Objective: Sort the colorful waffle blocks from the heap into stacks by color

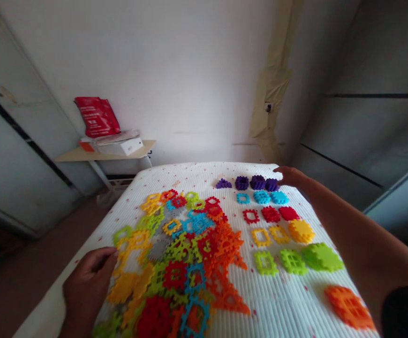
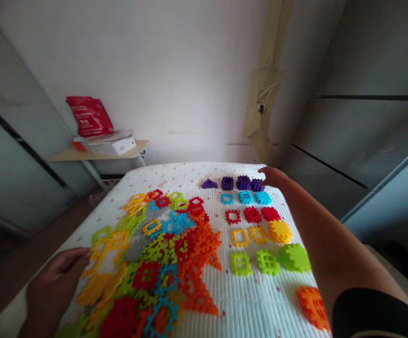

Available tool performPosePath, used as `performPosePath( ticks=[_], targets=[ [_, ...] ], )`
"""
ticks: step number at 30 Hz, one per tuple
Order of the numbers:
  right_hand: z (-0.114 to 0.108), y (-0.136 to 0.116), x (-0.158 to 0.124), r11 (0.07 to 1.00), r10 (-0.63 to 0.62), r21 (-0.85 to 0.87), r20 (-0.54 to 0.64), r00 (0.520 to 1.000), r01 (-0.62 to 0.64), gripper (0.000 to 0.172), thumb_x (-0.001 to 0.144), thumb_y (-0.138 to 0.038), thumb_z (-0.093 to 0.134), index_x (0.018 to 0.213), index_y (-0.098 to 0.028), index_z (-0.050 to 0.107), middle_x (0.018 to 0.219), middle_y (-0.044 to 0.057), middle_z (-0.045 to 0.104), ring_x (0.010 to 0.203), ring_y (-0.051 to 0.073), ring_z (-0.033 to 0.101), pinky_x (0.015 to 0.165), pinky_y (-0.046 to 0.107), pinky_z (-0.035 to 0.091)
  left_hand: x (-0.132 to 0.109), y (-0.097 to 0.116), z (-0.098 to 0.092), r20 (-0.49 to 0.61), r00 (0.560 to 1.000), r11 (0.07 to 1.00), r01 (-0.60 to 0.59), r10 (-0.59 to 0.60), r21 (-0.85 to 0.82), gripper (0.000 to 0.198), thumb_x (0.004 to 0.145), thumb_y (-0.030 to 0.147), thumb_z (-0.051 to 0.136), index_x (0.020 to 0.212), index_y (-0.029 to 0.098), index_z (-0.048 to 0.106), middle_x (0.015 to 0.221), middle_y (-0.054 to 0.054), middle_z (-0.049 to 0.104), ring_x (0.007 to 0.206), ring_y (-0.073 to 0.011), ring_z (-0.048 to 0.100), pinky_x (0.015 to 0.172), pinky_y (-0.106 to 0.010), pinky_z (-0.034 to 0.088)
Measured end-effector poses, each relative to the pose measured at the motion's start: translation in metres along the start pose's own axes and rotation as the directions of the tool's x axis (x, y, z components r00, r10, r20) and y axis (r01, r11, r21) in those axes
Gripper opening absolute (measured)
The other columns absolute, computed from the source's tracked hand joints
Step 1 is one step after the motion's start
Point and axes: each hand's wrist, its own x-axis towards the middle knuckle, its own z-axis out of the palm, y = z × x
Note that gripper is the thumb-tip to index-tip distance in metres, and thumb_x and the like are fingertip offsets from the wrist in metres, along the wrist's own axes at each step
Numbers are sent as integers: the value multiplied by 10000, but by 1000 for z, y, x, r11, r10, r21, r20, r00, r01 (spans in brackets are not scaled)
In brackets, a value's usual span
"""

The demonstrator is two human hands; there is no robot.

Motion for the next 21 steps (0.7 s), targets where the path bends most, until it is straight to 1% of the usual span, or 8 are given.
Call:
performPosePath(
  ticks=[3,6,10,12,14,16,18,21],
  targets=[
    [-19,-23,-8,1000,-11,-7,-6,1000,11,501,608,-122,701,1101,-100,615,1103,168,625,819,263,649,753,357,516,-4,3,-3,27,999,998,-41,42,-39,288,646,424,608,820,196,641,793,3,664,720,-176,616,744,-294,487],
    [-35,-69,-42,997,-75,8,-21,997,76,523,654,-187,684,1168,-180,587,1130,107,624,840,236,649,770,341,518,-5,3,-5,24,995,993,-97,99,-60,249,684,396,598,821,193,640,786,-2,653,708,-161,604,725,-279,484],
    [-40,-154,-128,932,-319,181,-5,948,314,439,773,-349,606,1205,-283,569,1122,42,644,928,223,642,828,350,517,-4,6,-8,-16,992,985,-129,128,-112,234,698,389,601,811,189,642,766,3,642,690,-144,596,726,-270,483],
    [-32,-193,-174,880,-398,276,-20,917,388,401,823,-352,553,1223,-325,555,1143,20,639,984,220,625,855,369,518,-7,8,-11,-21,986,977,-166,165,-132,231,707,387,600,812,186,640,763,4,637,682,-138,591,716,-264,484],
    [-17,-221,-214,844,-438,330,-28,899,422,423,853,-331,519,1275,-344,508,1203,21,606,1042,224,600,872,392,521,-15,10,-17,4,971,962,-237,239,-139,215,723,375,596,819,186,634,781,2,634,694,-136,587,704,-255,483],
    [0,-238,-245,851,-414,335,-41,909,403,489,847,-331,524,1330,-350,443,1309,28,521,1106,253,560,902,446,506,-27,10,-26,45,938,932,-335,344,-136,186,745,350,581,829,190,623,808,-3,628,734,-142,589,714,-257,486],
    [17,-245,-267,864,-386,330,-47,921,379,554,835,-356,539,1368,-346,387,1386,29,430,1171,280,506,926,480,488,-43,7,-39,96,880,882,-452,465,-130,151,758,314,571,844,197,612,853,-14,622,797,-158,594,755,-274,490],
    [33,-248,-287,877,-371,317,-31,928,361,665,803,-394,575,1410,-329,312,1444,47,339,1237,312,427,931,504,476,-69,-1,-61,195,739,764,-631,644,-134,208,761,286,562,953,218,603,979,-45,613,908,-191,594,814,-310,489]
  ],
)
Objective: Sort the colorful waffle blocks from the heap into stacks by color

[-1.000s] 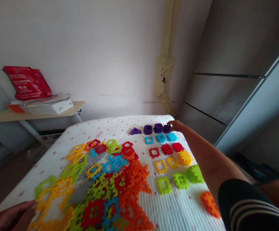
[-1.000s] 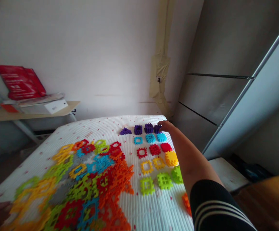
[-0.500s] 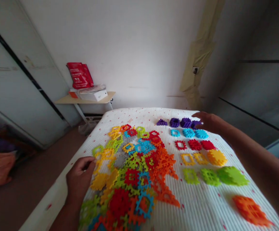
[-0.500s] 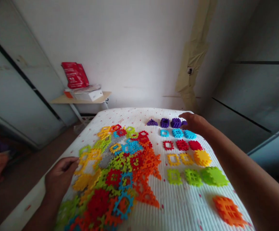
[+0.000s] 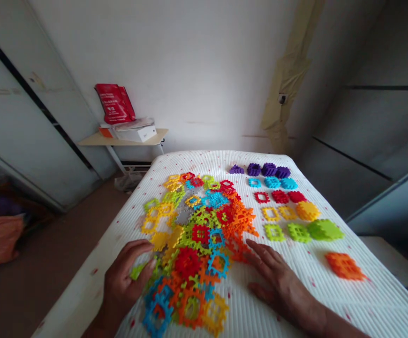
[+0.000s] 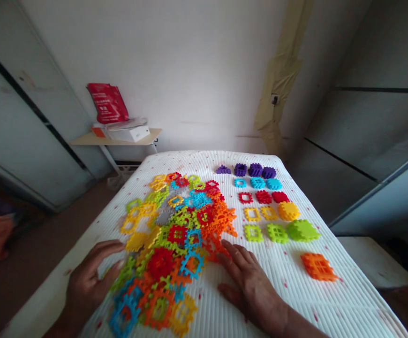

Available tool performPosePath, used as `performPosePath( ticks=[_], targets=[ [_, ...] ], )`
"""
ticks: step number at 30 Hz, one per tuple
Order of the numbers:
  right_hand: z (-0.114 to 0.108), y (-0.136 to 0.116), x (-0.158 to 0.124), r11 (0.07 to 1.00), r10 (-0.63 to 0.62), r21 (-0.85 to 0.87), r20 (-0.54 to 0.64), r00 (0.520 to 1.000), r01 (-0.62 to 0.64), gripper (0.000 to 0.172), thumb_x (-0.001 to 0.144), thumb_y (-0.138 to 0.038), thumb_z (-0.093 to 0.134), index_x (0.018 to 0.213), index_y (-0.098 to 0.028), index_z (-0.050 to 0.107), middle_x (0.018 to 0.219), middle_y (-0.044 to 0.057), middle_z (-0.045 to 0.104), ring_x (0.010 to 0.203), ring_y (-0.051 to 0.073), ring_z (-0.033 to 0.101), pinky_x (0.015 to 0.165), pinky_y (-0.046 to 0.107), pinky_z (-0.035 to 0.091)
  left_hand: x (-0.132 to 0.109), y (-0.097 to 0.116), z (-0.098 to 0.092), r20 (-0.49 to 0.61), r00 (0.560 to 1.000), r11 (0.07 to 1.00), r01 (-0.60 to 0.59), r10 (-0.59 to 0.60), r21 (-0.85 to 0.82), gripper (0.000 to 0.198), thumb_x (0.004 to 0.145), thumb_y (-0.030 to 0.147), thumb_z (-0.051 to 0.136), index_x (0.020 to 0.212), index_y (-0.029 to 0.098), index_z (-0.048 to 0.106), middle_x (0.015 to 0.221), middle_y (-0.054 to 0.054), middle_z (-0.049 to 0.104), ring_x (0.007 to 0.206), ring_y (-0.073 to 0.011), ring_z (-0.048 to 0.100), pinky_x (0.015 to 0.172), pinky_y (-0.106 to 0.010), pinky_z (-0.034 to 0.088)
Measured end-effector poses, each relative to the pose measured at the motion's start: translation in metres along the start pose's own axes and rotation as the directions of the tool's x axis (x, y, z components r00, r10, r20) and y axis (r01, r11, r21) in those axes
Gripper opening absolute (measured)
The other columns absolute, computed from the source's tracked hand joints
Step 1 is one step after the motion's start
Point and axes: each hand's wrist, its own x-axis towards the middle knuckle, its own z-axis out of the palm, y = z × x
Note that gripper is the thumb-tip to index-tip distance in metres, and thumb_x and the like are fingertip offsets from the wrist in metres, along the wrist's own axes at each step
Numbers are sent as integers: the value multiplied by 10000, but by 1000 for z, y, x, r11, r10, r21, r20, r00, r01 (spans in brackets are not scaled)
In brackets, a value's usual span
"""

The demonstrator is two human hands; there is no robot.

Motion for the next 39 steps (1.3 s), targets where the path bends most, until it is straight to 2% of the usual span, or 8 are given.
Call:
performPosePath(
  ticks=[4,8,10,17,27,34,36,39],
  targets=[
    [9,-5,-2,1000,-24,-5,-22,999,24,761,755,-437,619,1425,-307,284,1470,88,280,1287,360,331,942,557,432,-34,18,-14,193,960,973,-220,202,76,540,709,459,601,1204,264,513,1222,-97,549,1117,-281,515,942,-431,419],
    [15,-11,13,998,-60,-4,-34,998,60,796,747,-533,598,1431,-281,278,1484,110,238,1322,392,236,971,602,367,-52,32,-9,434,832,885,-442,345,144,849,628,649,587,1359,273,374,1426,-129,378,1274,-356,365,1060,-551,219],
    [19,-13,22,998,-58,-18,-30,998,58,802,748,-567,582,1430,-271,282,1479,125,248,1325,403,217,979,618,339,-53,34,-1,476,810,858,-475,342,193,870,632,677,563,1375,273,359,1465,-134,311,1300,-370,319,1065,-574,163],
    [33,-13,52,998,-45,-55,-64,997,42,787,760,-590,556,1422,-247,301,1467,151,268,1322,401,220,993,611,298,-30,27,26,425,874,879,-379,237,288,904,640,694,545,1402,271,309,1481,-122,281,1317,-365,278,1053,-573,170],
    [41,-4,90,985,-173,-5,-144,974,174,696,777,-488,580,1366,-174,384,1420,190,340,1281,343,323,978,539,351,-5,17,40,342,899,898,-366,274,244,743,764,510,559,1397,207,315,1432,-129,362,1291,-287,353,1040,-419,325],
    [35,-6,101,971,-239,-30,-104,965,237,600,770,-468,580,1289,-183,483,1389,163,404,1235,332,384,996,533,319,1,25,45,308,901,885,-389,307,256,672,781,452,562,1373,216,351,1388,-125,428,1261,-284,394,1058,-469,278],
    [30,-7,96,960,-278,-14,-98,956,278,574,794,-476,551,1287,-191,482,1387,148,411,1234,322,388,1002,530,314,-1,24,40,249,926,900,-348,285,262,609,798,410,548,1353,223,379,1341,-117,480,1219,-271,442,1051,-467,288],
    [24,-4,84,957,-290,-10,-127,949,291,507,843,-419,510,1299,-200,466,1381,132,423,1234,300,391,1004,513,324,-4,15,30,70,980,950,-197,185,244,442,834,299,499,1270,238,470,1241,-95,553,1142,-239,505,1000,-417,364]
  ],
)
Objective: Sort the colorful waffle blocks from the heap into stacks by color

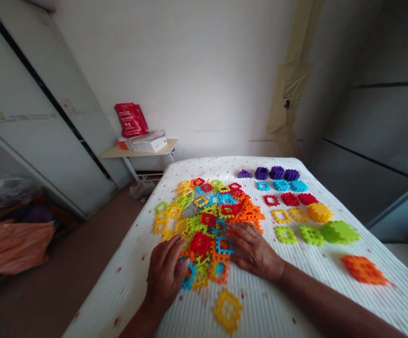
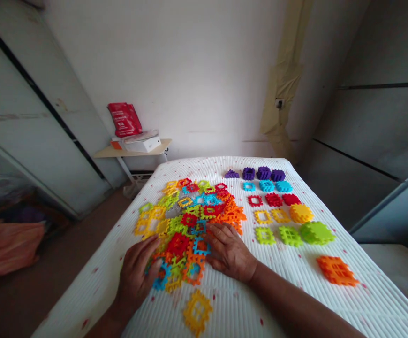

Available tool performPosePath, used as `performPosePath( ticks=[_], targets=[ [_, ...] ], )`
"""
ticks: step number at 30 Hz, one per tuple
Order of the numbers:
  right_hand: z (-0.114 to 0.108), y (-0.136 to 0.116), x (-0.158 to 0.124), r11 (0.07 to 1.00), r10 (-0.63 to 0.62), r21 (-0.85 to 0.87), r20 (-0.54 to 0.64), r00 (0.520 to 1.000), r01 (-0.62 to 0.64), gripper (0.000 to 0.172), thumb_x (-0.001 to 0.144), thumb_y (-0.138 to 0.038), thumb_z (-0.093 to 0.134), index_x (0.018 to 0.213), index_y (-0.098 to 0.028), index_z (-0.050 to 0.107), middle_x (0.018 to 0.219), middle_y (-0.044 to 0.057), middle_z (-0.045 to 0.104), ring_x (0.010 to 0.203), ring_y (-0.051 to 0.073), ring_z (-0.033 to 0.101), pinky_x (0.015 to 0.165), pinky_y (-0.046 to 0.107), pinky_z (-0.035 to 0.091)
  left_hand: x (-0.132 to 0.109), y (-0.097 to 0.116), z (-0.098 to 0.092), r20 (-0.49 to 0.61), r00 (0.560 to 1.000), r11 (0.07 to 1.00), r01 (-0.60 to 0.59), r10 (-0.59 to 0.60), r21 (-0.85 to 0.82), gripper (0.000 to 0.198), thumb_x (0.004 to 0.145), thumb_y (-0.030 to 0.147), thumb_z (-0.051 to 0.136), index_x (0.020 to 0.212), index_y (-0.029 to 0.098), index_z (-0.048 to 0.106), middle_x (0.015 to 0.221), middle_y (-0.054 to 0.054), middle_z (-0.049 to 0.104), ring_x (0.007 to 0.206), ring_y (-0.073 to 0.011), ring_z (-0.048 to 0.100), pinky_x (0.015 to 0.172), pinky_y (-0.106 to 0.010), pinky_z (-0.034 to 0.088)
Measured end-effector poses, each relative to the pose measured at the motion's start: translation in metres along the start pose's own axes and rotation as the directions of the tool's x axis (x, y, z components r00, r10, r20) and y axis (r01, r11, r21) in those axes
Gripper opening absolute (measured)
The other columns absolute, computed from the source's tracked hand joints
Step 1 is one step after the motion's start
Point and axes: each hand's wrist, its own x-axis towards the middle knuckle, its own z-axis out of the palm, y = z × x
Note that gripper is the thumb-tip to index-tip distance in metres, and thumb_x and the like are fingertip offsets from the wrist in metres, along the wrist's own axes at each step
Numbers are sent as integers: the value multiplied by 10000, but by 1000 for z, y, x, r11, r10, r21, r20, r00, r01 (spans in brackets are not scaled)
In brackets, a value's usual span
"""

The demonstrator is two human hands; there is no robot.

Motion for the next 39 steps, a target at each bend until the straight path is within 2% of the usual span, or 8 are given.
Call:
performPosePath(
  ticks=[2,5,8,11,15,22,31,39],
  targets=[
    [-2,4,-7,999,38,-27,-54,998,-39,465,858,-362,496,1297,-210,466,1370,124,437,1230,294,393,994,508,339,-1,-14,-4,-104,979,983,172,-177,-56,353,851,272,458,1194,225,529,1189,-89,572,1109,-225,524,973,-391,397],
    [-1,16,-13,976,176,-104,-162,971,-194,424,860,-326,490,1266,-206,496,1367,132,433,1243,315,364,970,525,358,3,-41,-7,-189,853,873,467,-487,-140,327,866,331,410,1115,191,568,1129,-93,587,1069,-219,545,950,-375,420],
    [7,28,-14,917,328,-154,-236,915,-368,400,861,-347,484,1224,-185,531,1386,154,395,1258,347,330,956,552,362,9,-70,-4,-146,711,725,662,-688,-192,405,855,423,382,1109,171,572,1105,-104,596,1041,-230,560,912,-371,445],
    [14,32,-14,882,412,-135,-243,878,-451,410,873,-364,459,1237,-183,517,1391,166,373,1248,345,346,946,553,383,17,-91,5,-46,658,651,728,-751,-214,460,838,468,380,1144,174,557,1125,-110,600,1047,-237,566,913,-371,444],
    [19,31,-11,902,410,-56,-199,890,-428,444,887,-387,440,1276,-178,482,1383,168,372,1245,316,360,964,504,410,33,-105,19,45,694,675,711,-718,-196,465,824,457,394,1172,188,541,1208,-102,578,1124,-237,533,977,-373,400],
    [18,32,-1,918,397,52,-158,904,-394,500,904,-445,401,1329,-182,428,1320,158,450,1220,288,409,977,484,412,62,-107,42,118,736,709,674,-666,-207,421,792,399,445,1121,175,585,1214,-103,587,1159,-242,513,1018,-363,357],
    [25,21,21,941,337,34,-147,930,-336,497,889,-430,463,1310,-165,448,1273,162,515,1182,283,458,977,487,384,66,-101,50,196,767,705,640,-611,-306,389,753,407,492,1049,201,637,1153,-74,637,1109,-237,554,998,-342,368],
    [25,22,17,952,304,73,-191,933,-296,481,896,-450,450,1288,-171,464,1269,161,518,1171,271,476,956,470,410,55,-100,44,144,723,603,654,-676,-457,430,765,470,485,1032,171,640,1017,-73,689,982,-227,617,886,-325,453]
  ],
)
